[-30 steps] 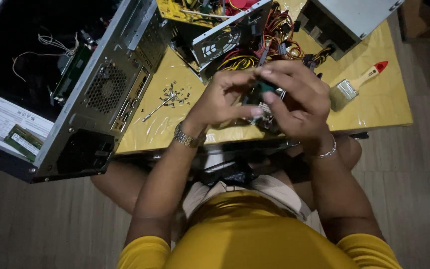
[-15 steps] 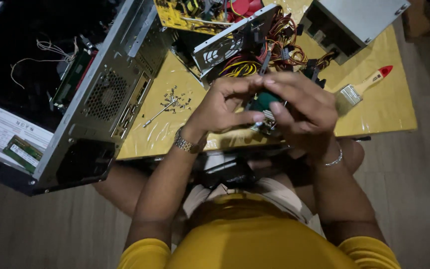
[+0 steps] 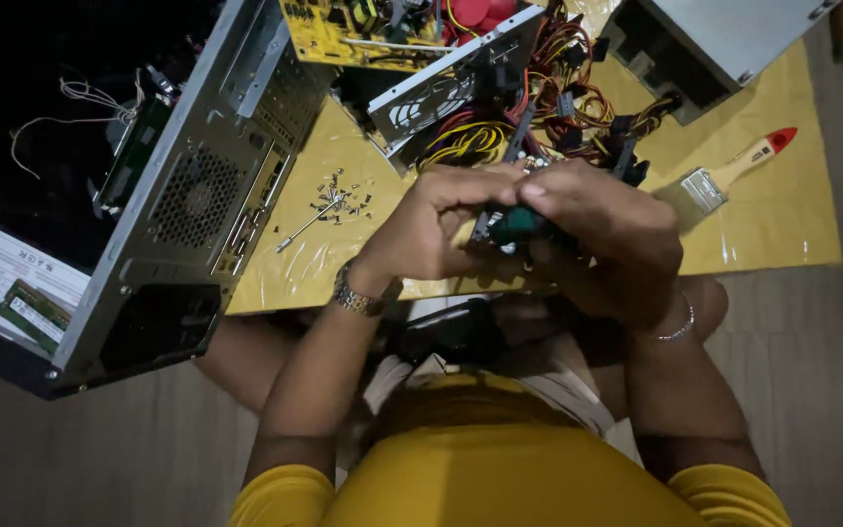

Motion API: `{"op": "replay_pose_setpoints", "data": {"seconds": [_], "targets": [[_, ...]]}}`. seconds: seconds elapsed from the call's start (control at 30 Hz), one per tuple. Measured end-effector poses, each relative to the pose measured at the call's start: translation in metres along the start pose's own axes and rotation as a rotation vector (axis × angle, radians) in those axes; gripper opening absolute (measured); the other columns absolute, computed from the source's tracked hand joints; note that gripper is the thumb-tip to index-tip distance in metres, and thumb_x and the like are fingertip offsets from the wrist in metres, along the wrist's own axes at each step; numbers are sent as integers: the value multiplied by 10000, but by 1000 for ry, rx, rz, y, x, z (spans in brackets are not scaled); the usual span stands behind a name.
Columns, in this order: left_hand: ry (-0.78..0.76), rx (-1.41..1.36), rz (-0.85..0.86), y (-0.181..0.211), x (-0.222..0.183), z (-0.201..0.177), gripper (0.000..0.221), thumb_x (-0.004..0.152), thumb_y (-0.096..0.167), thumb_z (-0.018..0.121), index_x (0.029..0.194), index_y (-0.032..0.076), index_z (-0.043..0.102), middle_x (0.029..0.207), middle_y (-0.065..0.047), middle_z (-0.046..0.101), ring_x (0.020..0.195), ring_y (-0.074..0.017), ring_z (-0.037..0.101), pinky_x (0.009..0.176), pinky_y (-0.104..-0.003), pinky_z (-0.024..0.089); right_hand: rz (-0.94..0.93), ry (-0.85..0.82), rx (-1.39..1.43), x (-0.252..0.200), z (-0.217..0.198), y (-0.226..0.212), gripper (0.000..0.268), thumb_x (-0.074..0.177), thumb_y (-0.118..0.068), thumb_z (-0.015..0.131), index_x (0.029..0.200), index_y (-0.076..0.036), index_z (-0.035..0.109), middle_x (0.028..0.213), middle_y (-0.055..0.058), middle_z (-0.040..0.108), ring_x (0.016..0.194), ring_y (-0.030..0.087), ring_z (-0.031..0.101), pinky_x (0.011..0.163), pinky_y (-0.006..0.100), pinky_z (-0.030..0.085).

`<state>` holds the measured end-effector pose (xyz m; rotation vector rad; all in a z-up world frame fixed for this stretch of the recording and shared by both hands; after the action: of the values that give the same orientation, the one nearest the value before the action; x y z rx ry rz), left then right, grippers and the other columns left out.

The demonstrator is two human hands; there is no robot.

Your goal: Disassembling and cleaning a computer power supply unit using a screwdriver and brush

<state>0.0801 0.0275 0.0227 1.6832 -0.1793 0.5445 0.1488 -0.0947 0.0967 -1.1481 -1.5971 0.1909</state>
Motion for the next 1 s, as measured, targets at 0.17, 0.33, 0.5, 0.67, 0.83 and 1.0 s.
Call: {"op": "replay_pose_setpoints", "data": {"seconds": [0.17,0.33,0.5,0.67,0.83,1.0], "targets": [[48,154,-44,13,8,-5,510,612,-88,759,1107,34,735,1276,-82,715,905,-207,708,828,-295,540,38,7,-79,7,3,3,406,847,14,833,1210,-45,662,1198,146,670,1085,297,677,995,421,592],[27,111,-30,15,11,-3,615,662,-46,880,1234,92,701,1370,-125,665,1186,-267,744,1058,-329,570,-8,-137,36,12,9,1,370,1019,-206,631,1343,-42,563,1364,180,660,1243,362,712,1166,517,575],[60,80,29,-1,4,-1,587,623,16,970,1141,94,706,1215,-25,727,1258,-253,683,1229,-427,504,86,-104,-45,0,-1,10,492,876,-49,809,1315,-17,590,1308,164,662,1177,334,715,1042,424,603],[130,176,39,28,12,4,451,639,76,960,993,86,680,1172,-89,724,1075,-230,724,1235,-472,480,14,-29,-127,7,-5,1,408,823,-142,904,1172,-55,711,1225,136,593,1101,277,621,1001,414,569],[320,420,85,31,-35,-8,730,661,96,879,1326,143,583,1420,-46,632,1375,-244,612,1338,-487,431,19,-74,-121,7,-6,-5,611,801,-43,952,1304,20,612,1273,187,698,1125,301,757,997,375,643],[353,914,-133,14,-82,5,529,759,226,905,1182,17,665,1361,-155,648,1345,-300,559,1271,-552,296,43,-27,-84,3,-10,-1,457,858,-100,872,1250,-17,651,1240,177,615,1039,273,614,904,378,536]]}}
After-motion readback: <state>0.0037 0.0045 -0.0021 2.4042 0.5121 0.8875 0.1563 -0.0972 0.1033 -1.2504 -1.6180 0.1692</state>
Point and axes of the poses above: each hand's wrist, its own x-axis towards the middle knuckle, its own z-axis out of the palm, y = z × x, the point moved 9 cm from there along x, towards the middle knuckle
